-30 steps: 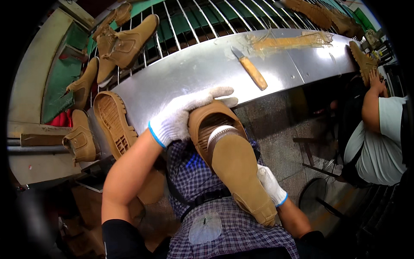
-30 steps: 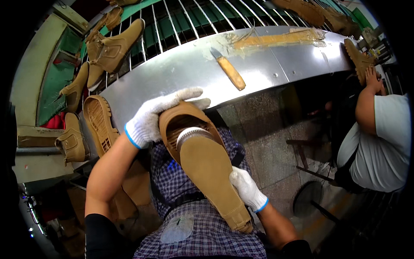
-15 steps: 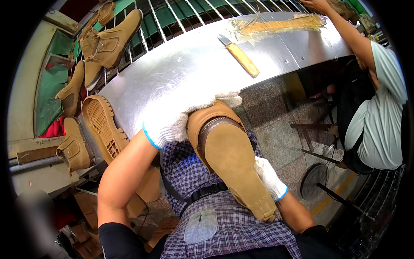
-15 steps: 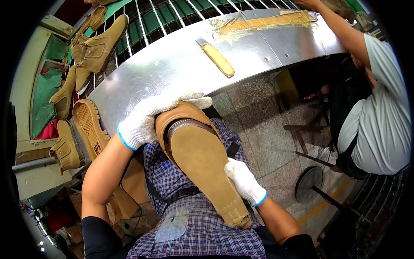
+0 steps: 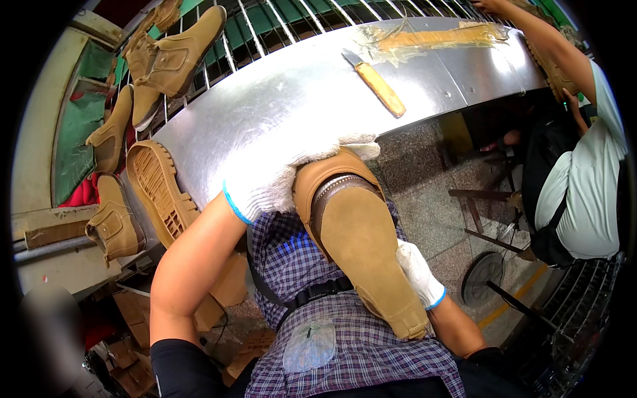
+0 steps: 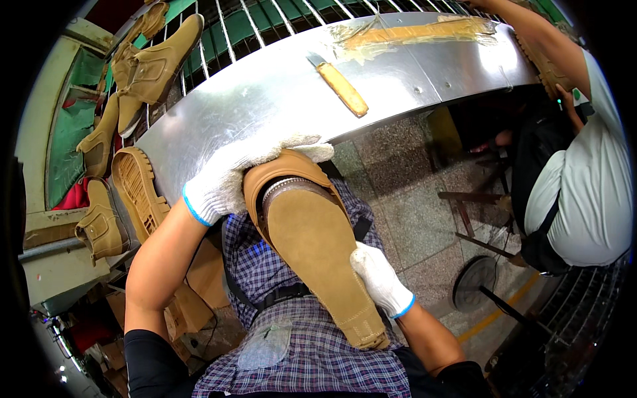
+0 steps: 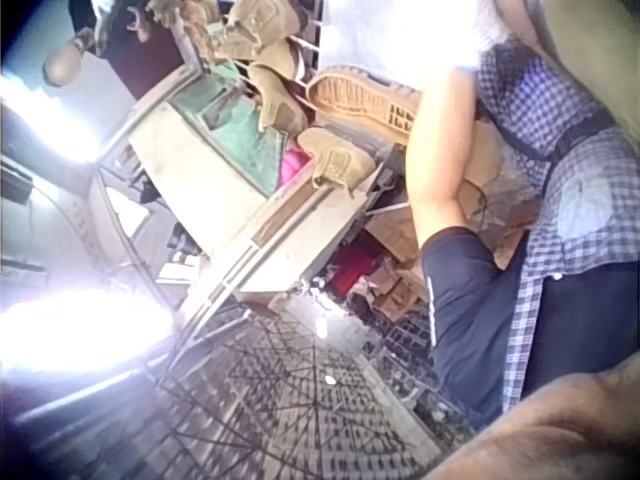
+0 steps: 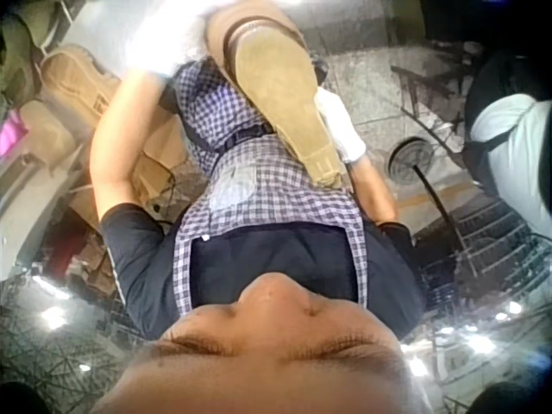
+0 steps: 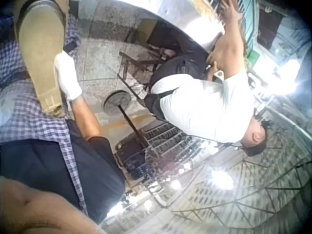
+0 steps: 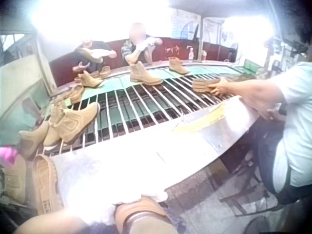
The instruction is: The person applies a finishing substance to the soles and leather of boots and cleans the edges using a tool and a cloth.
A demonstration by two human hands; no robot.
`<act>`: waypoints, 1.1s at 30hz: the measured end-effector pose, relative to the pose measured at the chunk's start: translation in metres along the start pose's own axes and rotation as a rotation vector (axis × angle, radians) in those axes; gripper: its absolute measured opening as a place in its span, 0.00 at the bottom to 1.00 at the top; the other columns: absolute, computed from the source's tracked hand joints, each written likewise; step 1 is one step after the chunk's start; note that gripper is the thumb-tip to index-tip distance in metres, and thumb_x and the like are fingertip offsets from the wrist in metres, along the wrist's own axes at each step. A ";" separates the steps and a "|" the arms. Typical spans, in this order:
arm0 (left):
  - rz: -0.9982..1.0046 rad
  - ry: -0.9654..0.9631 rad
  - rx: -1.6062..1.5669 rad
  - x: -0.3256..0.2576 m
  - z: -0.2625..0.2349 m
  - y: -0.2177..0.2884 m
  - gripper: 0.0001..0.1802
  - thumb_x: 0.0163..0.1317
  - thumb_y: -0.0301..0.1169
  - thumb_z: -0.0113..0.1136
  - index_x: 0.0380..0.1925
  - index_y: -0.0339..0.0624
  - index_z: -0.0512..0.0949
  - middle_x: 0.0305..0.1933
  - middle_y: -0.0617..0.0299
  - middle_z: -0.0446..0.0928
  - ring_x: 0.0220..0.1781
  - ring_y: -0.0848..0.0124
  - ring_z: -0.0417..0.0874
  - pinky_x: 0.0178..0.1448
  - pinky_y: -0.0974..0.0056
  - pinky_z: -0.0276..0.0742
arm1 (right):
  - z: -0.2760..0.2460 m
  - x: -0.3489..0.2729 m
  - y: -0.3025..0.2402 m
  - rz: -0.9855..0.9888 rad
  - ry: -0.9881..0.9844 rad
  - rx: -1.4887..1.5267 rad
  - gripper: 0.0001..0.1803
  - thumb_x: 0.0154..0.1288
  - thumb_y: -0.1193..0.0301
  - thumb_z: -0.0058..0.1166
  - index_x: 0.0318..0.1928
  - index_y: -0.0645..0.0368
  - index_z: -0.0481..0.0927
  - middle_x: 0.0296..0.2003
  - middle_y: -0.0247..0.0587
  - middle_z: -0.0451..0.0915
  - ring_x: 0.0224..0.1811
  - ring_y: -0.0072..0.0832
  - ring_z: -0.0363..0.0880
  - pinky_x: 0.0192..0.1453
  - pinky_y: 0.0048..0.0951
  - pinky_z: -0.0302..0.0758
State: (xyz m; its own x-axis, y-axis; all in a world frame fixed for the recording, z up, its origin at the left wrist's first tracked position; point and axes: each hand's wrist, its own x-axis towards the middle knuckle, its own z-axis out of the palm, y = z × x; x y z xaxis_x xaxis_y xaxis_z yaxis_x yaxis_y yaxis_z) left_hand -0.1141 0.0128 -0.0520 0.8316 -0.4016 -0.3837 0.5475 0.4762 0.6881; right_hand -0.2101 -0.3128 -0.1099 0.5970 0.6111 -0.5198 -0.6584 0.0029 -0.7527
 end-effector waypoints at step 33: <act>-0.011 -0.214 -0.060 0.024 0.017 -0.027 0.42 0.74 0.47 0.61 0.77 0.26 0.68 0.79 0.39 0.72 0.82 0.47 0.72 0.87 0.48 0.65 | -0.007 -0.005 0.018 0.052 0.179 -0.023 0.26 0.87 0.54 0.47 0.54 0.68 0.83 0.45 0.36 0.86 0.46 0.20 0.80 0.53 0.30 0.80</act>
State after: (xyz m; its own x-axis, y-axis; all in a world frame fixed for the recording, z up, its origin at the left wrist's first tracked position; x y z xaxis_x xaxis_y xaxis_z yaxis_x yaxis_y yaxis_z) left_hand -0.1107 -0.0228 -0.0697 0.7904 -0.5607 -0.2468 0.5659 0.5140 0.6446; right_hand -0.2222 -0.3213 -0.1237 0.6356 0.4596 -0.6203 -0.6810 -0.0447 -0.7309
